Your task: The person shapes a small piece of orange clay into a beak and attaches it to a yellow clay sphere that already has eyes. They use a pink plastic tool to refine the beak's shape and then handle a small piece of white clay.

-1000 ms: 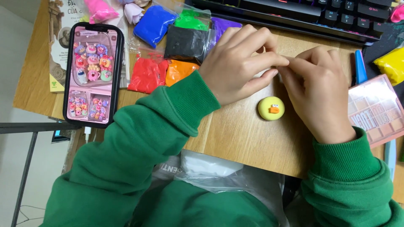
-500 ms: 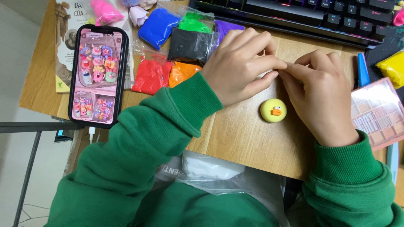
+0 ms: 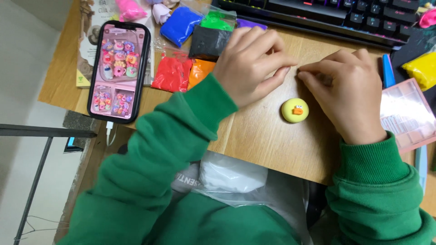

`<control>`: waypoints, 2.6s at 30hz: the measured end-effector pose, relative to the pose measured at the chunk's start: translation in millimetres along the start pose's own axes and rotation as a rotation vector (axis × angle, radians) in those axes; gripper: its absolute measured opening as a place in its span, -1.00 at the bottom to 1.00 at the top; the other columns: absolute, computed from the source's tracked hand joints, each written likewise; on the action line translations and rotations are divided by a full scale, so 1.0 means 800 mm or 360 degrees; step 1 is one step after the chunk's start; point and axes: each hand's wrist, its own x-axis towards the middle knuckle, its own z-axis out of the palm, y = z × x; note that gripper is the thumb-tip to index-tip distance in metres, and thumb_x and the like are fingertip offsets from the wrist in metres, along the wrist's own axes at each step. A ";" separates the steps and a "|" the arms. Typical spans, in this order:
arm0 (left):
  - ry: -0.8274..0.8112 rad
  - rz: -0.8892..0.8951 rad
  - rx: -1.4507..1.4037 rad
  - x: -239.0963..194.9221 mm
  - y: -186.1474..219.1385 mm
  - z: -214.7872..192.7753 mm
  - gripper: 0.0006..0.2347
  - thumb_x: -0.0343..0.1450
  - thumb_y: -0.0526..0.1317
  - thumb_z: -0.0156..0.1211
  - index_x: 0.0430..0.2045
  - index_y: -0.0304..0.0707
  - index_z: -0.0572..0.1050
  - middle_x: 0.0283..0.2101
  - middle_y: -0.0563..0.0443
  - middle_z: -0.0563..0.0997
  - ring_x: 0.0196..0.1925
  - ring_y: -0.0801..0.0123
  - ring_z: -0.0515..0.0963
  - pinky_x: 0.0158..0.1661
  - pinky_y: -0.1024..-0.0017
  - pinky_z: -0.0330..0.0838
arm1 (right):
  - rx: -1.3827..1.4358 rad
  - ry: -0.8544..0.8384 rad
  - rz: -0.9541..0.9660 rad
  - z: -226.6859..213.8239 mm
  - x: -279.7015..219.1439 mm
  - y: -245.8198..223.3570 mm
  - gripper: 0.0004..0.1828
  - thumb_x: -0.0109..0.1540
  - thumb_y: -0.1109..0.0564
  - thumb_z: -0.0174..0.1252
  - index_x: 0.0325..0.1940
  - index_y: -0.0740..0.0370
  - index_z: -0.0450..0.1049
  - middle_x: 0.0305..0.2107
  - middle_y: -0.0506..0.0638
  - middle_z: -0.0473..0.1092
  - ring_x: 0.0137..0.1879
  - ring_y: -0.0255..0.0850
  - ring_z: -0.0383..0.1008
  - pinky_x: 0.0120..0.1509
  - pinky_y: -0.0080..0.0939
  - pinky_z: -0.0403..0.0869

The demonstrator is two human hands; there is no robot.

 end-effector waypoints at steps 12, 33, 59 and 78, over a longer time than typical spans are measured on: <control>-0.0579 -0.0822 0.1032 -0.067 -0.090 -0.092 -0.76 0.42 -0.11 0.15 -0.10 -0.16 0.55 -0.11 0.00 0.52 -0.09 0.03 0.34 -0.08 0.03 0.11 | 0.0114 -0.0055 0.0040 -0.030 -0.005 -0.013 -0.86 0.40 0.08 0.21 -0.13 0.12 0.64 -0.26 -0.07 0.51 -0.15 0.00 0.28 -0.08 -0.08 0.28; -0.0160 -0.1026 0.1244 -0.044 -0.112 -0.098 -0.68 0.22 -0.22 0.45 -0.33 -0.11 0.36 -0.17 0.02 0.54 -0.07 0.15 0.42 -0.18 0.20 0.26 | 0.0220 -0.0033 0.0164 -0.042 -0.005 -0.020 -0.90 0.34 0.12 0.22 -0.18 0.07 0.65 -0.26 -0.06 0.50 -0.15 -0.04 0.27 -0.05 -0.09 0.24; -0.0194 -0.1006 -0.1360 0.065 0.038 -0.018 -0.76 0.41 -0.32 0.16 -0.12 -0.15 0.25 -0.32 0.10 0.51 -0.25 0.59 0.50 -0.21 0.63 0.40 | 0.1526 -0.0083 0.0438 -0.074 -0.003 -0.027 -0.81 0.25 0.15 0.18 -0.12 0.30 0.48 -0.27 -0.04 0.47 -0.18 -0.37 0.38 -0.05 -0.40 0.37; -0.0408 -0.0962 -0.1227 0.038 0.022 -0.010 -0.90 0.39 -0.22 0.22 -0.43 -0.25 0.50 -0.36 0.09 0.54 -0.32 0.52 0.49 -0.35 0.60 0.38 | 0.1458 -0.0190 0.0571 -0.065 0.006 -0.020 -0.69 0.31 0.10 0.00 0.00 0.39 0.46 -0.18 0.00 0.45 -0.05 -0.31 0.36 0.06 -0.33 0.36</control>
